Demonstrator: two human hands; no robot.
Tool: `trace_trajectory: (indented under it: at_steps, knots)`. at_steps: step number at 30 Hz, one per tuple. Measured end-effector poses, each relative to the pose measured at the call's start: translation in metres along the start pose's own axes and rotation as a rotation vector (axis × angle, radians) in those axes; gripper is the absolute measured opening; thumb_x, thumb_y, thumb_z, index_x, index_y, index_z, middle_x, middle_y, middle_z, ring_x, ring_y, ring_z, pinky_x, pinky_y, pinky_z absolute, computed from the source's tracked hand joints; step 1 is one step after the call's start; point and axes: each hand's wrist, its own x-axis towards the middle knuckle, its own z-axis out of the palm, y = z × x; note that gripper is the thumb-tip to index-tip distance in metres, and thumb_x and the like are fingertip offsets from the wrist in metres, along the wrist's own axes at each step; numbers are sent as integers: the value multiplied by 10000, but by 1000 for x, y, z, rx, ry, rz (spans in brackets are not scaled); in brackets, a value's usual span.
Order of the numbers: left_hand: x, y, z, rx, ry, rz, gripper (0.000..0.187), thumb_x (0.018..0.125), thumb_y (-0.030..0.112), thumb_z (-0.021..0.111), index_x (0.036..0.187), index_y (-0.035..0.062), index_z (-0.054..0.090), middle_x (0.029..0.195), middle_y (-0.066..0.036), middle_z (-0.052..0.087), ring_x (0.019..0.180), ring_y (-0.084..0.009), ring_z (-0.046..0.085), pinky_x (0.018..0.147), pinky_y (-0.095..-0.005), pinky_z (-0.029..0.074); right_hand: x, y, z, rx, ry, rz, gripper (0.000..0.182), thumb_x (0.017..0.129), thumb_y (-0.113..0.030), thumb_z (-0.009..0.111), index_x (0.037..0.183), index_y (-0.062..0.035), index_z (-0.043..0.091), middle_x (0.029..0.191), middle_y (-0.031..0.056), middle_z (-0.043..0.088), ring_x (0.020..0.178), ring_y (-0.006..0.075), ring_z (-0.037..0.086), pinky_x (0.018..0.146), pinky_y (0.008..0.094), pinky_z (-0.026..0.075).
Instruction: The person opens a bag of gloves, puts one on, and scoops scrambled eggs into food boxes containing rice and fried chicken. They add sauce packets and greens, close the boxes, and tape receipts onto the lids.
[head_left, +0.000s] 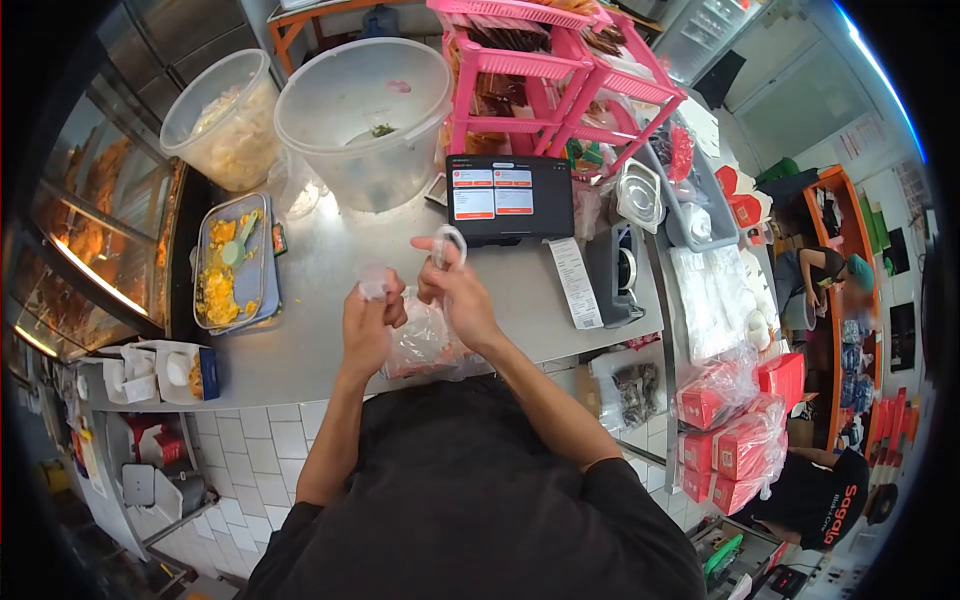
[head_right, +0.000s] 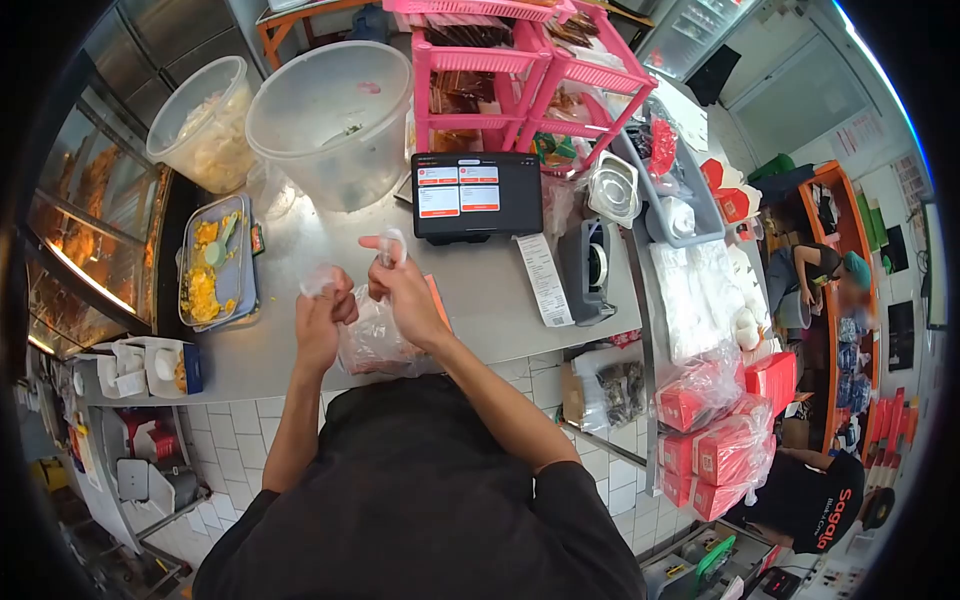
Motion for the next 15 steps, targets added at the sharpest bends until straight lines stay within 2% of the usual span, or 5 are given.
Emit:
trace_trajectory:
  at_steps: [4,8,11,13,15]
  knots:
    - [5,18,34,931,40,427,121,843,49,696,818,151,756,1338,-73,379,1040,-195,439,869,-287,430,-7,-13,9,-700,-78,-265,436,956,-76,491,1377,3,410,870,101,616,818,185,611,825,301,471]
    - [3,19,23,852,-80,362,90,840,87,717,856,160,767,1329,-57,438,1060,-198,441,800,-281,445,-7,5,2,-570,-121,-207,463,901,-29,580,1324,20,396,912,127,659,885,207,654,831,305,482]
    - [5,13,15,1106,-117,444,80,857,56,707,885,108,760,1108,-49,568,982,-148,504,699,-264,443,-5,3,2,-616,-193,-202,563,828,3,692,1288,0,367,937,140,637,894,261,663,791,305,501]
    - [7,-2,19,758,405,344,47,887,44,698,899,52,742,777,-10,567,728,-73,509,572,-223,391,-8,1,8,-704,27,-433,680,731,37,787,1267,0,370,958,138,579,883,292,649,750,325,524]
    - [12,-2,41,630,541,325,30,896,40,703,897,11,711,642,0,513,542,-28,396,500,-201,326,-16,22,7,-511,184,-445,647,676,26,843,1200,-18,467,968,122,530,869,296,633,682,348,531]
